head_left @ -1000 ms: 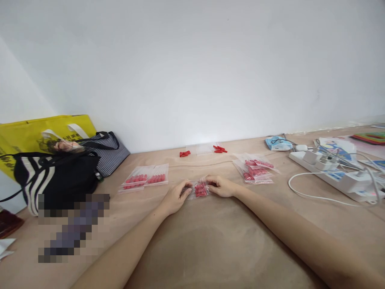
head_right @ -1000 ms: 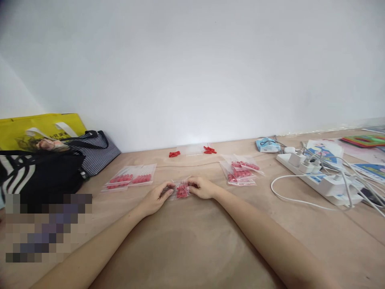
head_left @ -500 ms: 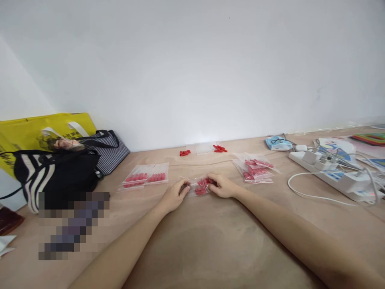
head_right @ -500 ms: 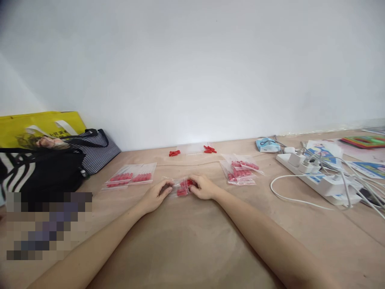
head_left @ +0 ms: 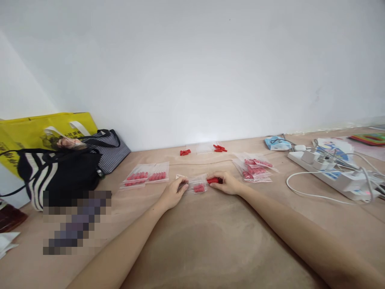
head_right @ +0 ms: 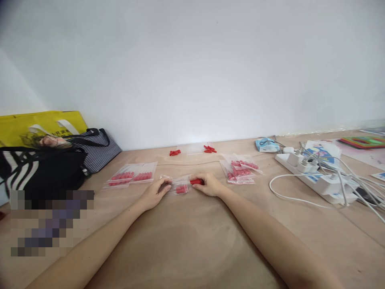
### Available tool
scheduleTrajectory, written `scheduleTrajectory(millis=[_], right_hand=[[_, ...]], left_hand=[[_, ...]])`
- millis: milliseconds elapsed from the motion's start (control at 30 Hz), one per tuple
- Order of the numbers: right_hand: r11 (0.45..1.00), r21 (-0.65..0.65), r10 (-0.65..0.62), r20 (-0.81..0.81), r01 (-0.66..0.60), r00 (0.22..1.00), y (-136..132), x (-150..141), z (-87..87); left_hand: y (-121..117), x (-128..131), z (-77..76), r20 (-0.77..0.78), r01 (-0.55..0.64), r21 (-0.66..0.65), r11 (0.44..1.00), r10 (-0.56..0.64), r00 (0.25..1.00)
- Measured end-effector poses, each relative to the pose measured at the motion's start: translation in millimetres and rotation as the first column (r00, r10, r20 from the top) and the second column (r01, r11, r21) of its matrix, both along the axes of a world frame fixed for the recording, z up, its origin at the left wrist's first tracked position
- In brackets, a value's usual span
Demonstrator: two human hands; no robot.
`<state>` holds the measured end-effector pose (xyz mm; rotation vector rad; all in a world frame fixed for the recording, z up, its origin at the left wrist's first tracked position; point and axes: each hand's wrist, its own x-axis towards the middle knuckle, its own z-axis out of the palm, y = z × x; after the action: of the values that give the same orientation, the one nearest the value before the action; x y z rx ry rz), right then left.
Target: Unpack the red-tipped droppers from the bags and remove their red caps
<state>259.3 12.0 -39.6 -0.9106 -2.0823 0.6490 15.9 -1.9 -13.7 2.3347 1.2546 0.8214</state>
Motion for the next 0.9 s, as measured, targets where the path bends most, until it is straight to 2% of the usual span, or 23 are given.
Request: scheduleTrajectory(millis=[133, 267, 333, 433, 500, 567, 633, 733, 900], right_hand=[[0.998, -0.058, -0.038, -0.031, 0.036, 0.999, -3.2, 10.1, -1.2], [0.978, -0.083, -0.202, -0.113, 0.193, 0.973, -9.2, 31.8, -6.5], [0.954, -0.053, -0.301, -0.159, 0.296, 0.940, -12.1, 44.0, -8.4], [0.853, 0.087, -0.499, -0.158, 0.515, 0.852, -13.5, 56.6, -7.7], [0.771, 0.215, -0.590, -0.111, 0.599, 0.799, -11.7, 58.0, -5.6], [0.723, 0.329, -0.643, -0.005, 0.608, 0.766, -8.2, 53.6, -3.8], [0.712, 0.396, -0.666, 0.117, 0.580, 0.737, -4.5, 45.5, -3.5], [0.733, 0.422, -0.655, 0.223, 0.534, 0.722, -1.0, 32.3, -5.1], [0.782, 0.410, -0.600, 0.289, 0.470, 0.746, -1.4, 21.2, -6.1]], left_hand=[[2.4, -3.9, -1.7, 0.006, -0.018, -0.010, 1.000, 0.018, 1.000], [4.3, -8.1, -1.7, 0.001, -0.050, -0.002, 0.999, 0.050, 0.999], [4.3, -8.6, -1.0, -0.007, -0.062, 0.008, 0.998, 0.062, 0.998], [3.7, -7.6, 0.2, -0.031, -0.074, 0.018, 0.997, 0.074, 0.997], [3.2, -6.9, 0.7, -0.041, -0.080, 0.028, 0.996, 0.081, 0.996], [3.0, -6.9, 0.8, -0.044, -0.082, 0.038, 0.996, 0.083, 0.996], [3.0, -7.2, 0.8, -0.046, -0.079, 0.041, 0.996, 0.081, 0.996], [3.3, -7.8, 0.8, -0.059, -0.081, 0.037, 0.996, 0.083, 0.995], [3.7, -8.3, 0.3, -0.070, -0.070, 0.040, 0.997, 0.073, 0.995]])
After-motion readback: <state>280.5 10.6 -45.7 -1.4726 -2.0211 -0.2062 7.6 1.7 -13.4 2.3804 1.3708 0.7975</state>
